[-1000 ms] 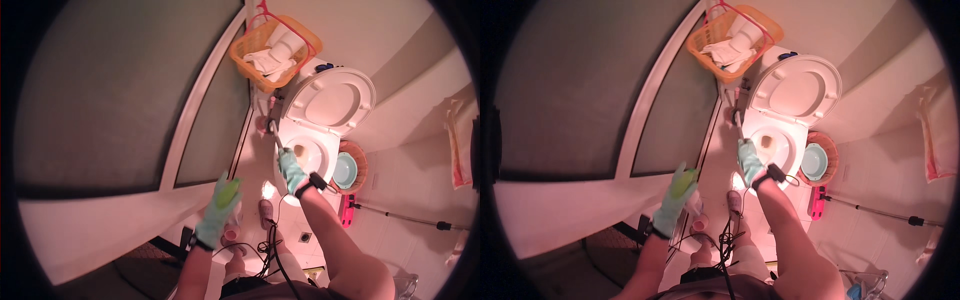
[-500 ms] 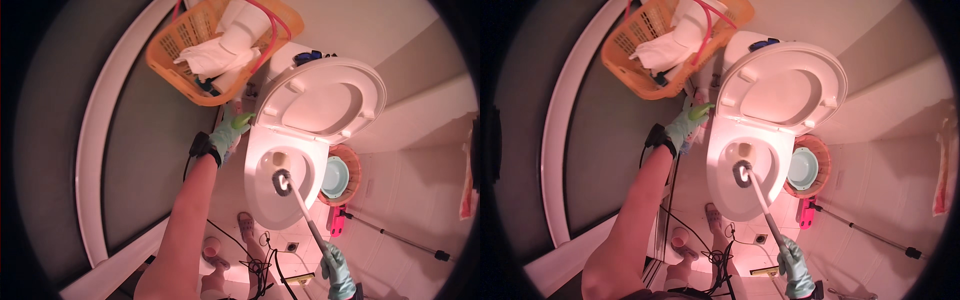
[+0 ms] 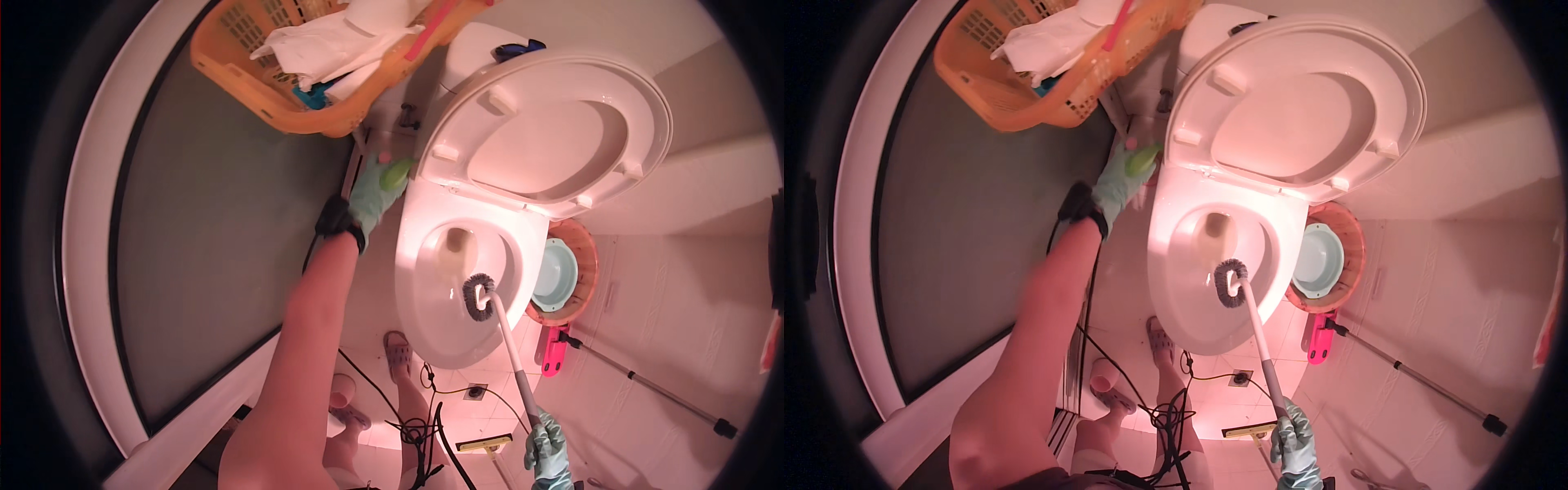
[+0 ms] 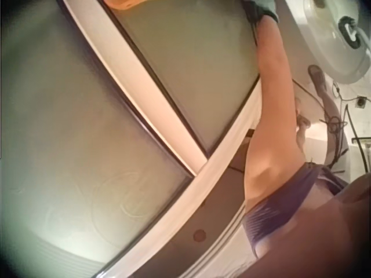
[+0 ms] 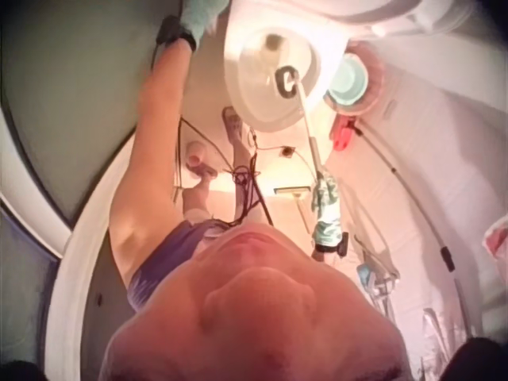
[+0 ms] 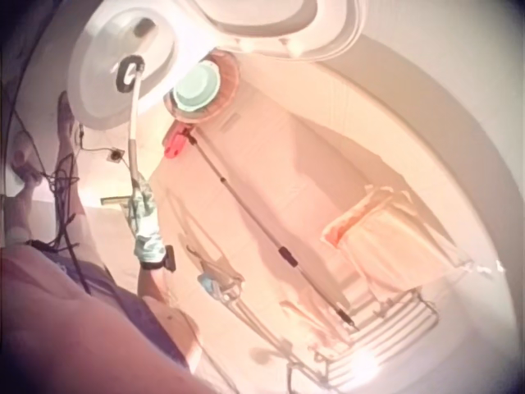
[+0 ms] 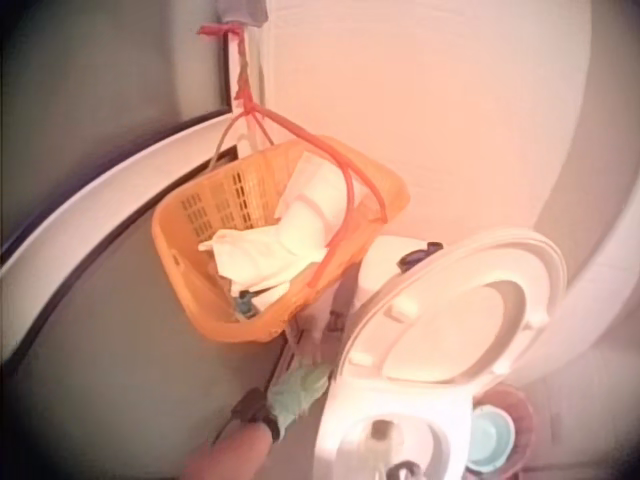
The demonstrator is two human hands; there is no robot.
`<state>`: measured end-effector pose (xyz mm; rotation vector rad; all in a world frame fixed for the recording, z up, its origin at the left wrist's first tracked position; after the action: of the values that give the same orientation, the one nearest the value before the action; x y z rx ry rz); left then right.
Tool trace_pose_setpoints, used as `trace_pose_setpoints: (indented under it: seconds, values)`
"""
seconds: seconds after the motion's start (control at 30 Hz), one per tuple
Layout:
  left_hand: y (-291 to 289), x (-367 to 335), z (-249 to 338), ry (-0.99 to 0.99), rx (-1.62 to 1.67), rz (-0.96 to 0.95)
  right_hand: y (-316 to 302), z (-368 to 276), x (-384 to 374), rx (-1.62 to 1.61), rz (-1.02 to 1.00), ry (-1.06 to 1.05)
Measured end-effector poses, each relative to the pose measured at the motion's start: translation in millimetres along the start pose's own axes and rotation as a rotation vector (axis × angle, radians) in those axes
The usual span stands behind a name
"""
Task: Cleaning the toilet and bathroom walls with spray and a cloth.
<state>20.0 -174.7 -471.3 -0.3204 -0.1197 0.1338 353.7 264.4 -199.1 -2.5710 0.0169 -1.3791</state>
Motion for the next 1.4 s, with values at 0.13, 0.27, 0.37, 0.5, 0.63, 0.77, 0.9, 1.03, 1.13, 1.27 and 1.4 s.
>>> trace_pose_setpoints:
  seconds: [0.13, 0.27, 0.37, 0.5, 0.63, 0.77, 0.9, 1.03, 1.13, 1.27, 1.4]
  values:
    - [-30, 79, -20, -0.04, 0.088, 0.047, 10, 2, 12, 0.092, -0.045, 0.0]
    - [-22, 205, 42, -0.451, 1.634, 0.161, 17, 8, 40, 0.091, -0.053, -0.085]
    - [-59, 315, 73, -0.224, 0.771, 0.171, 35, 18, 70, 0.118, -0.102, -0.157]
    - [-100, 465, 99, -0.228, 0.499, 0.341, 54, 66, 119, -0.032, -0.184, -0.204]
    - [-155, 599, 128, -0.034, -0.123, 0.272, 62, 113, 171, -0.124, -0.178, -0.252]
    - [-207, 708, 147, -0.639, 0.511, 0.34, 69, 158, 227, -0.149, -0.154, -0.249]
    - [-258, 846, 42, -0.313, 1.85, 0.294, 94, 199, 287, -0.151, -0.232, -0.195]
    - [-300, 933, 15, -0.296, 0.464, 0.741, 96, 228, 306, -0.011, -0.214, -0.128]
    - [-311, 981, -23, -0.184, 0.672, 0.891, 93, 240, 308, 0.125, -0.253, -0.135]
    - [-334, 1016, -106, -0.212, 2.158, 0.524, 107, 252, 293, 0.297, -0.273, -0.135]
    - [-341, 1037, -167, 0.266, 2.988, 0.551, 132, 275, 294, 0.419, -0.229, -0.102]
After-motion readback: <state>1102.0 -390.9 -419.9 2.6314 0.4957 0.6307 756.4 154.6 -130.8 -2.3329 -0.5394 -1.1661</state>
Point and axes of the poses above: each hand's wrist, its own x-axis away from the middle knuckle, its own y-axis out of the palm, z = x × y, the point moved 5 cm from there along -x, towards the middle knuckle, and after that the axes turned 1 degree about x, right-handed, at the moved point
